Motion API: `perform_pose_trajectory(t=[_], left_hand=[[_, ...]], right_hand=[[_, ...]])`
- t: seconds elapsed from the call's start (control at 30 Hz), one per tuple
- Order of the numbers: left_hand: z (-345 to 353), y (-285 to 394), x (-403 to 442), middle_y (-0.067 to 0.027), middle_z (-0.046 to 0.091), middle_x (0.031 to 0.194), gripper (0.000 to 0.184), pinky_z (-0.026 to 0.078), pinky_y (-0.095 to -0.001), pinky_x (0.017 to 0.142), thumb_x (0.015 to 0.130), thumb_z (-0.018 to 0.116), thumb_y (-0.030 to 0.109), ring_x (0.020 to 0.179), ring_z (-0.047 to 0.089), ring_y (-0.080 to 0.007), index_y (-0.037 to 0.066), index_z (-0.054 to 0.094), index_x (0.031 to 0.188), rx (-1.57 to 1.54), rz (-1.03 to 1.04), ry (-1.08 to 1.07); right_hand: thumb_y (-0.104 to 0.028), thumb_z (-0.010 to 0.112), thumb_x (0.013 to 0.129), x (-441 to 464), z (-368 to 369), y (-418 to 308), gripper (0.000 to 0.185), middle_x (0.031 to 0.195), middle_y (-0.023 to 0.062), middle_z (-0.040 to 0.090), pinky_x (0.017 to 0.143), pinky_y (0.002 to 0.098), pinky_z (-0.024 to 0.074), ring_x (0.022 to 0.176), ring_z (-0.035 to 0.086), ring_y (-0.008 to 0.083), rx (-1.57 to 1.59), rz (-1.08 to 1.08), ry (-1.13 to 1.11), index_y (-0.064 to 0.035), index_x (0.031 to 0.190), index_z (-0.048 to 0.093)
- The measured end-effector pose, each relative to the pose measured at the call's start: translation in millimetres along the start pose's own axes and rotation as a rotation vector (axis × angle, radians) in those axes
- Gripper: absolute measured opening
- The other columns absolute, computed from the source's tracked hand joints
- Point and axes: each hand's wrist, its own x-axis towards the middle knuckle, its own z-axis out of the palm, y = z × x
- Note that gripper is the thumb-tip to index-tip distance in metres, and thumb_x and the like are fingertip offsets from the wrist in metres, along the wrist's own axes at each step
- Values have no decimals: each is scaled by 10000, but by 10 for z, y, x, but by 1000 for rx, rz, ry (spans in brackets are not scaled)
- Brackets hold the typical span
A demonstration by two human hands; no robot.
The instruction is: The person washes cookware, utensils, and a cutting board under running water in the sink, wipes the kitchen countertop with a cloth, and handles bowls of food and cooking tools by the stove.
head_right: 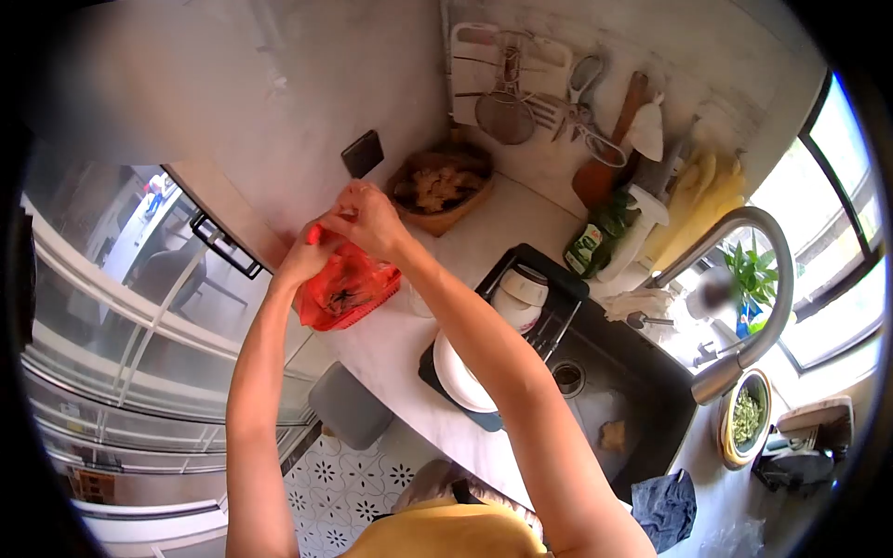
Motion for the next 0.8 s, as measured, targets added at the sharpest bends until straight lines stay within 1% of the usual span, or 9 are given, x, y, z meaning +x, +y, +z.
perform_pose_trajectory(t=[0.1,0.2,0.27,0.33,0.43,0.53,0.63,0.73,0.8], left_hand=[[76,-226,10,-190,611,1019,418,450,-382,848,971,425,365,977,594,-298,23,523,1190,-122,-125,246],[95,-354,-36,-218,583,1133,521,428,-382,874,996,308,427,1022,573,-319,3,516,1216,213,-219,282],[-19,-787,74,-237,570,1169,544,428,-370,870,996,312,440,1049,564,-329,18,500,1283,476,162,385],[-120,-364,44,-177,621,1028,440,421,-371,869,988,420,371,999,578,-307,5,555,1191,-14,-423,345],[-206,-592,23,-25,579,963,304,428,-286,814,959,525,290,868,544,-157,18,584,1081,-341,-248,407],[-400,-759,-119,-1,560,938,232,418,-233,722,933,582,258,812,511,-96,42,614,1013,-689,-147,128],[-430,-583,-138,-23,552,917,123,425,-242,751,898,606,139,825,520,-133,21,608,934,-559,-109,14],[-397,-505,-158,-71,552,890,47,441,-289,762,808,624,-24,812,538,-193,-18,584,831,219,215,123],[-271,-425,-104,-96,551,889,124,457,-317,770,752,610,-109,817,549,-224,-14,590,828,315,307,435]], right_hand=[[-24,576,731,66,90,153,246,1005,135,604,834,365,453,997,536,305,167,-134,273,-37,955,676],[-39,544,694,-32,131,245,284,917,210,648,789,431,491,876,613,384,-191,110,32,-35,942,683],[-60,589,671,-65,172,203,209,839,203,652,750,422,504,813,626,371,-153,172,190,-33,848,695],[-78,594,680,-67,203,179,188,836,197,657,773,375,506,810,640,333,110,123,289,-1,830,677],[-107,730,648,-102,403,229,696,1185,152,542,890,355,470,1079,539,247,623,139,125,-58,1286,457],[-58,677,658,-6,628,486,540,853,154,620,729,367,482,851,597,273,372,211,12,-10,1181,548],[-151,614,712,157,739,669,348,914,165,641,754,361,482,876,601,279,544,243,86,12,1018,643],[-174,557,741,290,896,914,277,968,179,660,810,363,473,883,609,296,601,228,100,18,888,691],[-134,535,751,529,1264,1437,268,946,187,663,840,350,463,871,614,310,359,-181,-3,-2,918,698]])
